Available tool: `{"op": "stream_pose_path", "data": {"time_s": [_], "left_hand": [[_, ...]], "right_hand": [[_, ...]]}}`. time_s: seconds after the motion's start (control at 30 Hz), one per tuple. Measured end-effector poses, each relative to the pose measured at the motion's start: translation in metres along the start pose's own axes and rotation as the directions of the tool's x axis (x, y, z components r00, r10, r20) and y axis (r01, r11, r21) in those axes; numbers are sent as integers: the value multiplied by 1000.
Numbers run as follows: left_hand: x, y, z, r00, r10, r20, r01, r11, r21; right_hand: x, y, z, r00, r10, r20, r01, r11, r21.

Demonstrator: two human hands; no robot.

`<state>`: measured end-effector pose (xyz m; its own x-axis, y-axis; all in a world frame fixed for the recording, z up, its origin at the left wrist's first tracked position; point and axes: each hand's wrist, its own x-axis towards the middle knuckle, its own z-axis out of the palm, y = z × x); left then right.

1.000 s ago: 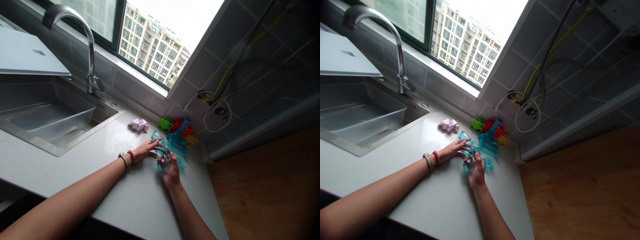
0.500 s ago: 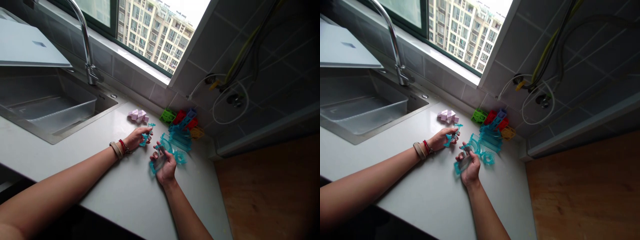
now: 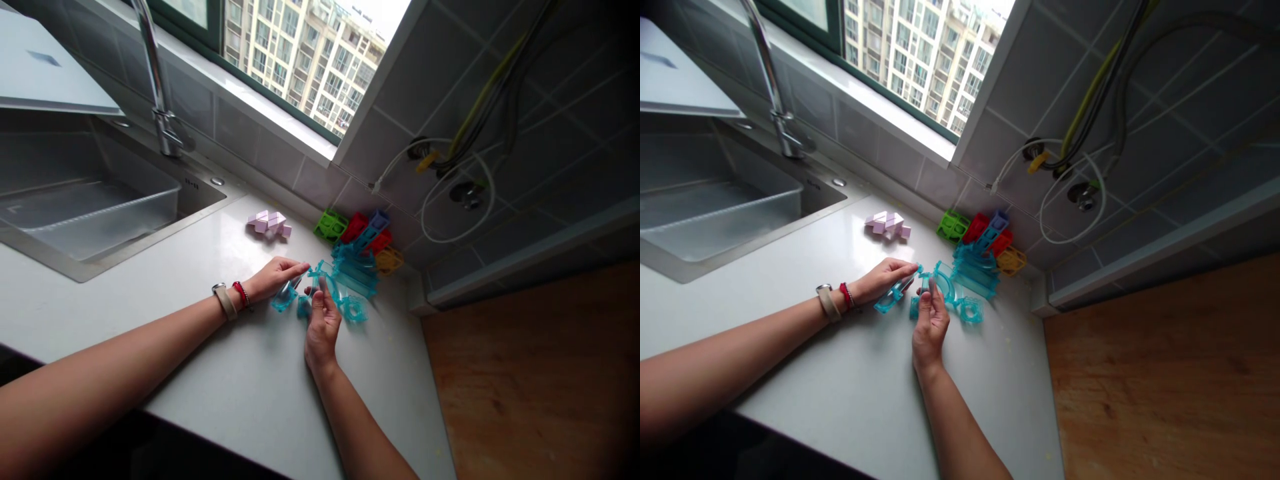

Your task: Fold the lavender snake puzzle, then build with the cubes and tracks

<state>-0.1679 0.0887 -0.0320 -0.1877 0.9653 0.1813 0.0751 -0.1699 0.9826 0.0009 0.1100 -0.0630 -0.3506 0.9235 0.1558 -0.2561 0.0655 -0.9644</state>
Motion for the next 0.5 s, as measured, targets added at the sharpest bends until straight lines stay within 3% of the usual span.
{"op": "stream_pose_path", "data": {"time_s": [0.13,0.3,0.5], "left_hand": [[0,-1,1,1000,-16,-21,15,998,-65],[4,-2,-1,985,-120,-125,80,954,-287],[6,-2,-5,966,-178,-187,92,913,-397]], "right_hand": [[-2,-5,1,998,40,47,-42,998,37],[-4,-19,1,938,210,274,-284,922,265],[1,-25,-2,900,279,336,-381,877,293]]}}
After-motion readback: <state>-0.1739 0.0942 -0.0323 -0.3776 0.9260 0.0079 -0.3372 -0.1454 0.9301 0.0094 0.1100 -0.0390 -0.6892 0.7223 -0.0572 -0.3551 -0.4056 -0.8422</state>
